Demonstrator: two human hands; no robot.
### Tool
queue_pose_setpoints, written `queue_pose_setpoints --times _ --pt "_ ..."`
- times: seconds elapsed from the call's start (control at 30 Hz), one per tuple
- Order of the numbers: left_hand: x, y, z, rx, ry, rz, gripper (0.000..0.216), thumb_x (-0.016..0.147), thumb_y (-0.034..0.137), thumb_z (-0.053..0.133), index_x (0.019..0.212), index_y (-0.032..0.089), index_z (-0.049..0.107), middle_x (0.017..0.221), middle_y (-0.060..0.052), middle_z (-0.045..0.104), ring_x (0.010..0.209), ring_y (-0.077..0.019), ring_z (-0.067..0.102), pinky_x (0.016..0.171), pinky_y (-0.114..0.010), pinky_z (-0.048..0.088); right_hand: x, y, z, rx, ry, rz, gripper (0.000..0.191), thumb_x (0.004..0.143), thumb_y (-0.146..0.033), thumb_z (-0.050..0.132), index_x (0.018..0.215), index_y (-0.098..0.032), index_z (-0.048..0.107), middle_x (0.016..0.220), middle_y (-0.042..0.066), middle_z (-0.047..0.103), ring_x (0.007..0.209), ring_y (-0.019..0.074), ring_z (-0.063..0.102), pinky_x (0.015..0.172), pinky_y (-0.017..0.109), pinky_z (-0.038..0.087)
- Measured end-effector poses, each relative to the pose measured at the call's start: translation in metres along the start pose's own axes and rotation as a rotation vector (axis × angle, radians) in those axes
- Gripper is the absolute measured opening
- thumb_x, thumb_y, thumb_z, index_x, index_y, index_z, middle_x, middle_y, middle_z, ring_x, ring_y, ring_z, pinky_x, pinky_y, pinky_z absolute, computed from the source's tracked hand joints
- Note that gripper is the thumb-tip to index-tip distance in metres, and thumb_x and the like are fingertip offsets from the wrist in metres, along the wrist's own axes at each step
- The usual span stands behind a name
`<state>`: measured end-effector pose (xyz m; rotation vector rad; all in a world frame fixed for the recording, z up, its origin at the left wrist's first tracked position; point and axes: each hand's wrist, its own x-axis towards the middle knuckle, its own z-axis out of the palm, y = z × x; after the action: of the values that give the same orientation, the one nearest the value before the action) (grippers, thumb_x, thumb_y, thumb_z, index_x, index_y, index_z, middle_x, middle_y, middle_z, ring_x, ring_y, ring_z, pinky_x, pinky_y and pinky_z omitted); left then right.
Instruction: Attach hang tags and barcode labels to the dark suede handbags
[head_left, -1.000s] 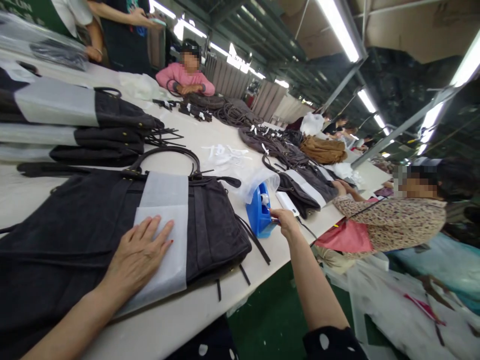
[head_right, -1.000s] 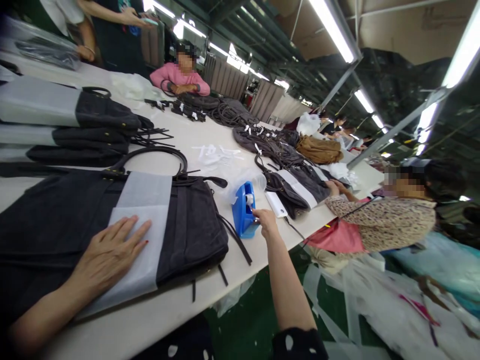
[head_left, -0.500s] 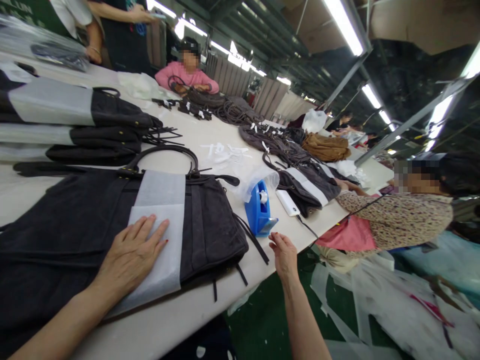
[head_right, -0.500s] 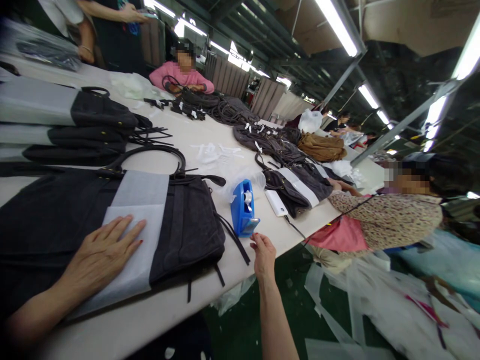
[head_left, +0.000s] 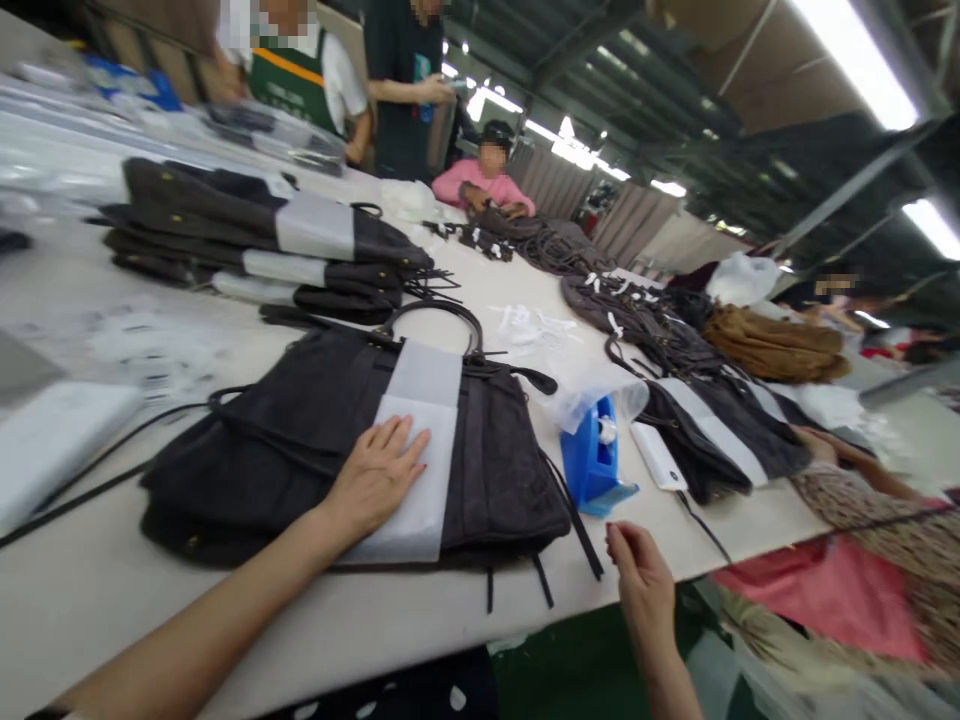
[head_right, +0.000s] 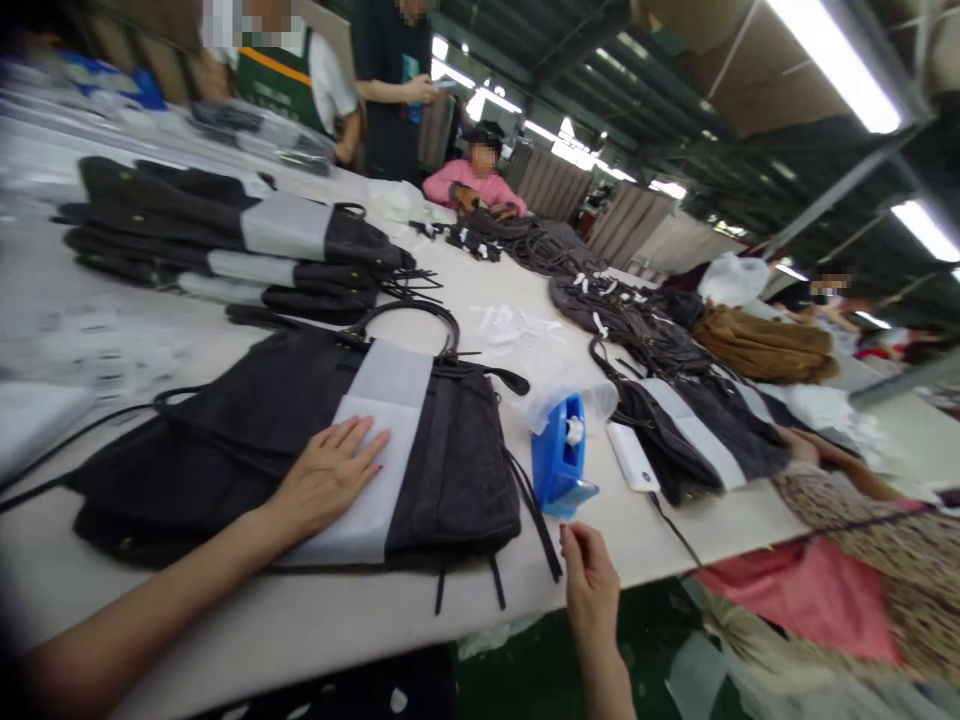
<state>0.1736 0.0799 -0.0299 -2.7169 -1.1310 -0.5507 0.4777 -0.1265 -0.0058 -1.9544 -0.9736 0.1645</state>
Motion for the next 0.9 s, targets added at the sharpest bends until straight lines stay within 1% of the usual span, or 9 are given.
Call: queue_pose_setpoints --times 0.07,0.13,0.23,0.3,0.37,0.47,0.67,0.77,0.9 --pt "0.001 0.001 -0.003 -0.005 -0.006 -0.022 0.039 0.089 0.034 0.038 0.125 0.022 0.047 0.131 -0.015 0.047 0.122 -0.028 0.042 0.096 -0.042 0.035 0.013 -0.046 0.0 -0.04 -0.134 -0.26 0.022 0.081 -0.041 0.055 0.085 -0.02 0.059 0.075 0.002 0.059 0.067 0.0156 0.054 0.063 0.026 0.043" --pt "0.001 0.001 -0.005 -0.015 -0.008 -0.036 0.039 0.089 0.034 0.038 0.125 0.022 0.047 0.132 -0.014 0.047 0.122 -0.0277 0.041 0.096 -0.042 0.035 0.031 -0.1 0.011 -0.047 -0.356 -0.513 0.013 0.085 -0.032 0.051 0.087 -0.022 0.059 0.08 0.003 0.059 0.073 0.0157 0.055 0.066 0.025 0.042" --pt "0.0 0.002 -0.006 -0.045 -0.006 -0.045 0.039 0.089 0.034 0.039 0.125 0.022 0.046 0.132 -0.014 0.046 0.123 -0.0276 0.041 0.097 -0.042 0.035 0.06 -0.168 0.052 -0.094 -0.767 -0.773 0.016 0.09 -0.025 0.043 0.09 -0.022 0.059 0.076 0.001 0.056 0.069 0.0132 0.052 0.064 0.023 0.04" --pt "-0.002 0.002 -0.006 -0.07 0.005 -0.052 0.039 0.089 0.034 0.039 0.125 0.022 0.046 0.133 -0.014 0.046 0.124 -0.0277 0.04 0.097 -0.043 0.035 0.078 -0.191 0.09 -0.154 -0.938 -0.904 0.019 0.091 -0.026 0.042 0.088 -0.021 0.06 0.077 0.001 0.056 0.07 0.0132 0.052 0.066 0.023 0.039" --pt "-0.003 0.002 -0.005 -0.088 0.013 -0.063 0.039 0.089 0.034 0.038 0.126 0.022 0.046 0.133 -0.014 0.045 0.125 -0.0276 0.039 0.099 -0.043 0.034 0.094 -0.198 0.129 -0.269 -1.031 -1.005 0.017 0.09 -0.024 0.044 0.085 -0.019 0.06 0.078 0.002 0.057 0.071 0.0133 0.052 0.067 0.022 0.038" --pt "-0.004 0.002 -0.005 -0.102 0.008 -0.079 0.04 0.09 0.034 0.036 0.126 0.022 0.045 0.133 -0.014 0.045 0.125 -0.027 0.038 0.101 -0.043 0.032 0.114 -0.194 0.176 -0.467 -1.089 -1.087 0.011 0.087 -0.021 0.05 0.085 -0.018 0.061 0.079 0.002 0.058 0.072 0.0134 0.053 0.065 0.022 0.034" --pt "-0.004 0.002 -0.005 -0.113 -0.006 -0.102 0.041 0.089 0.036 0.038 0.127 0.022 0.044 0.135 -0.012 0.044 0.126 -0.0265 0.038 0.102 -0.042 0.032 0.136 -0.191 0.216 -0.685 -1.09 -1.129 0.011 0.085 -0.025 0.054 0.083 -0.018 0.064 0.079 0.004 0.061 0.067 0.0144 0.053 0.059 0.024 0.029" --pt "-0.004 0.002 -0.004 -0.114 -0.008 -0.106 0.041 0.089 0.036 0.038 0.127 0.022 0.044 0.136 -0.011 0.043 0.127 -0.0264 0.037 0.103 -0.042 0.031 0.142 -0.188 0.231 -0.659 -1.149 -1.071 0.008 0.081 -0.023 0.06 0.076 -0.018 0.064 0.071 0.002 0.06 0.064 0.0134 0.052 0.058 0.023 0.028" --pt "-0.004 0.002 -0.003 -0.124 -0.011 -0.103 0.041 0.088 0.035 0.04 0.127 0.021 0.045 0.136 -0.012 0.043 0.127 -0.0268 0.036 0.103 -0.043 0.031 0.147 -0.175 0.251 -0.55 -1.192 -0.8 0.012 0.068 -0.021 0.072 0.069 -0.017 0.061 0.059 -0.004 0.053 0.056 0.0103 0.046 0.054 0.02 0.029"
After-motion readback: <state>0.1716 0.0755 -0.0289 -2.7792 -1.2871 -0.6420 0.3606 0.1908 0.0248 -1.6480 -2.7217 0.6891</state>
